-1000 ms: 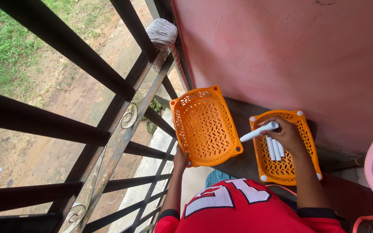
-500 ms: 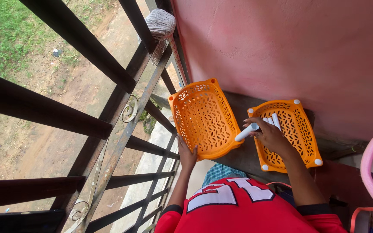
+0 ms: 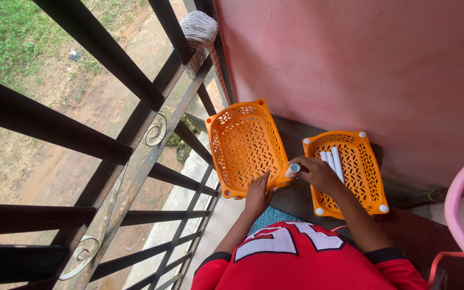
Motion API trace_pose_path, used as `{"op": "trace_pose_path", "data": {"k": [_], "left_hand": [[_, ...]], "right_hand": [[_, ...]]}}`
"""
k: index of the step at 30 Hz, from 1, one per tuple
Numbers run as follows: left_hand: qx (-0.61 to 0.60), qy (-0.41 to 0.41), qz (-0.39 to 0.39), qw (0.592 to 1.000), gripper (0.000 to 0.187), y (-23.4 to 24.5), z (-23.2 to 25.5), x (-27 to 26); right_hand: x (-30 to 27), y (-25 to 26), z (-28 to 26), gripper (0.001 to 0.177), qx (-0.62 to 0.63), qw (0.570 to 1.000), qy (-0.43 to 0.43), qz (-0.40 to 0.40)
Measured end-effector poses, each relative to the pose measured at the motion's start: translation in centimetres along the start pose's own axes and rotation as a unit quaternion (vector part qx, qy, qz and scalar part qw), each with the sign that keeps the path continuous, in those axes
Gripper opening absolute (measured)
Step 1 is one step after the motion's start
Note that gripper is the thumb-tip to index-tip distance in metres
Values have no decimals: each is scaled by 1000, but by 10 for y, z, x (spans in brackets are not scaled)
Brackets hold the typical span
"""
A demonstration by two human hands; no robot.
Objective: The person disassembles a blue plastic basket by removing its white support rods, then assembles an orange plastic basket by inserting white support rods into its holes. The person handles the baskets and rods by hand on a small stool near a balcony railing.
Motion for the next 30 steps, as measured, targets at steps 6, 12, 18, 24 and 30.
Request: {"op": "trace_pose_path", "data": {"k": [6,12,18,24,30], "left_hand": [[-3,5,-5,1000,56,-23,10,6],[30,30,18,999,43,-25,11,1],[43,58,20,997,41,-23,12,2],[42,75,29,996,41,-27,10,1],[17,76,43,996,40,-22,9,-1]], "right_hand": [[-1,7,-36,56,-119,969,211,49],[17,-6,-1,42,175,967,105,-156],[4,-13,9,37,13,988,154,13],[7,-8,1,52,19,991,131,-14],[31,-21,9,46,224,937,155,-218]]}}
Point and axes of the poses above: each hand's wrist, its own x-axis towards the middle knuckle, its own y-axis out of the back of the hand, z = x × y, the point moved 8 cm from there along x, towards the middle knuckle, and after that the axes turned 10 degrees about x, right-handed, at the moved point
